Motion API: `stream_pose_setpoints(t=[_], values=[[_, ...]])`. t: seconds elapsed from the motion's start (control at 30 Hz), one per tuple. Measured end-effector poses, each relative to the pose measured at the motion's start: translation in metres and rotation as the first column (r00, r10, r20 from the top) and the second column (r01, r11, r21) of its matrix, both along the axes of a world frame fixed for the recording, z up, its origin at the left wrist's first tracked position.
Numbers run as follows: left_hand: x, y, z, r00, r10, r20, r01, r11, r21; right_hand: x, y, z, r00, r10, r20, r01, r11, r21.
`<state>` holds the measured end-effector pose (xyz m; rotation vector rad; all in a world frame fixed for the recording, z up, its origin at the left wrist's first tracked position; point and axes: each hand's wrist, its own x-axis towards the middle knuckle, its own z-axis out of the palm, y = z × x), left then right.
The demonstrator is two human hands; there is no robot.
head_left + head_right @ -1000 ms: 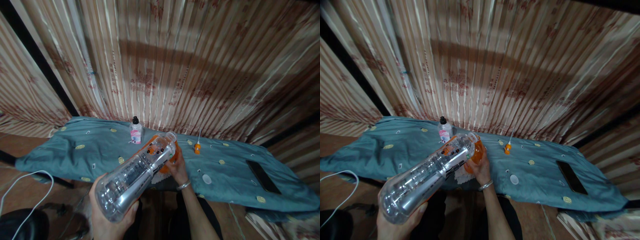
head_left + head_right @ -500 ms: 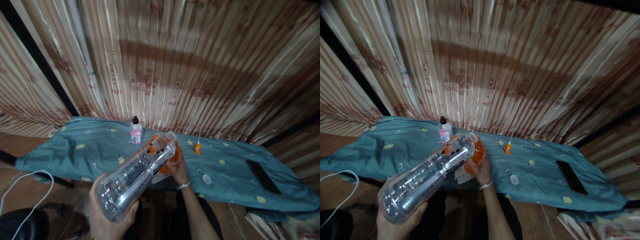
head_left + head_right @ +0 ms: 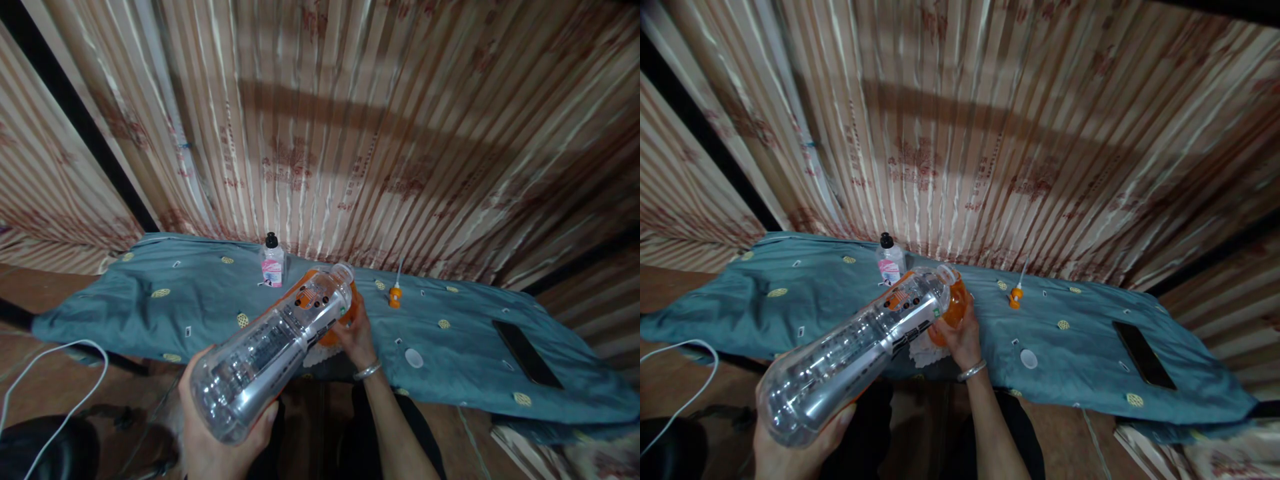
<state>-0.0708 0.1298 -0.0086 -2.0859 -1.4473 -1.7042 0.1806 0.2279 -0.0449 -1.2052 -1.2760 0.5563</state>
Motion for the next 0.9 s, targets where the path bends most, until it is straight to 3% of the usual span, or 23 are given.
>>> stream_pose_setpoints(t=[0.33,0.53,0.9], values=[[0.001,0.000,-0.005,0.999,0.041,0.012,-0.041,0.999,0.019,0.001,0.000,-0.003,1.000,-0.011,0.019,0.011,1.000,0.000],[-0.005,0.002,-0.007,0.995,0.063,-0.074,-0.061,0.998,0.030,0.001,0.001,-0.002,1.000,0.001,0.025,-0.001,1.000,0.014],[0.006,0.001,0.011,0.999,0.001,-0.036,-0.001,1.000,0.014,0.001,0.001,-0.004,1.000,0.000,0.013,0.000,1.000,-0.002]])
